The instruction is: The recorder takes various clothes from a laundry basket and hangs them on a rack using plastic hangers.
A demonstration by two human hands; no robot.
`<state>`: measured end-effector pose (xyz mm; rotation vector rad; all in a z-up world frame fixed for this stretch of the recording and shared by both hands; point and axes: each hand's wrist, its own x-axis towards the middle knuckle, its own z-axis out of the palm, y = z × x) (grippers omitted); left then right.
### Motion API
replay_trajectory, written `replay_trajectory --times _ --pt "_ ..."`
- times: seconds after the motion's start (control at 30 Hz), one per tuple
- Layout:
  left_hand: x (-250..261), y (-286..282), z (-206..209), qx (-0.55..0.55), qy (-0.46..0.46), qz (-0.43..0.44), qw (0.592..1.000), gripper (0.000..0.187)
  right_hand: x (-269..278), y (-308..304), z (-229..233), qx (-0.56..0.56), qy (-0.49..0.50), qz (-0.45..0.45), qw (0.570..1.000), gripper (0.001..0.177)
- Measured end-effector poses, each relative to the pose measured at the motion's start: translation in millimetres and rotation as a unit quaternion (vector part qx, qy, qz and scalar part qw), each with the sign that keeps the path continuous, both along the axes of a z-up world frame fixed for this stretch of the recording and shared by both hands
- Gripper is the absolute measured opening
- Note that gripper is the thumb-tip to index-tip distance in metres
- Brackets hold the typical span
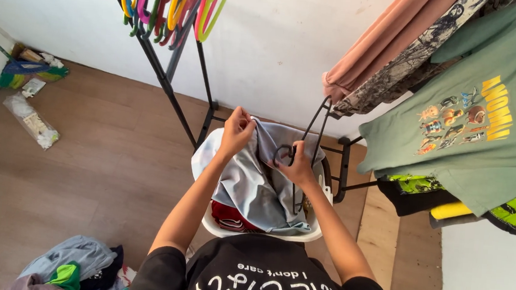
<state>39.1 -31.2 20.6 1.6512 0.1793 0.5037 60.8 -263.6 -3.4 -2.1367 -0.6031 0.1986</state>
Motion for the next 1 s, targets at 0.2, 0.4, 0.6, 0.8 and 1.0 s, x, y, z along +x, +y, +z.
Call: replay_trajectory --times 0.2,0.4,0.6,0.8,1.0 --pt "-11.0 -11.9 27.8 -0.089 -0.003 -0.083 0.993 0.023 8.5 -1.4 -33.0 0.032 -0.033 0.019 0.999 0.055" --pt "-31.4 -13.4 72.9 0.303 -0.136 0.156 0.93 0.028 17.7 -37.2 86.6 0.211 0.251 0.017 0.944 0.043" --pt "-64.0 -90.0 51.8 0.171 -0.081 -0.105 0.976 0.027 12.8 -55.3 146.1 0.305 0.323 -0.008 0.896 0.043" --pt "-7.3 -102.6 -185.0 0.262 0.189 -0.312 0.894 0.063 7.0 -57.4 146.7 0.335 0.313 -0.006 0.889 0.042" --pt "-19.8 -101.0 -121.0 0.461 0.304 -0.106 0.827 0.058 9.2 -60.4 117.5 0.321 0.318 0.033 0.891 0.045"
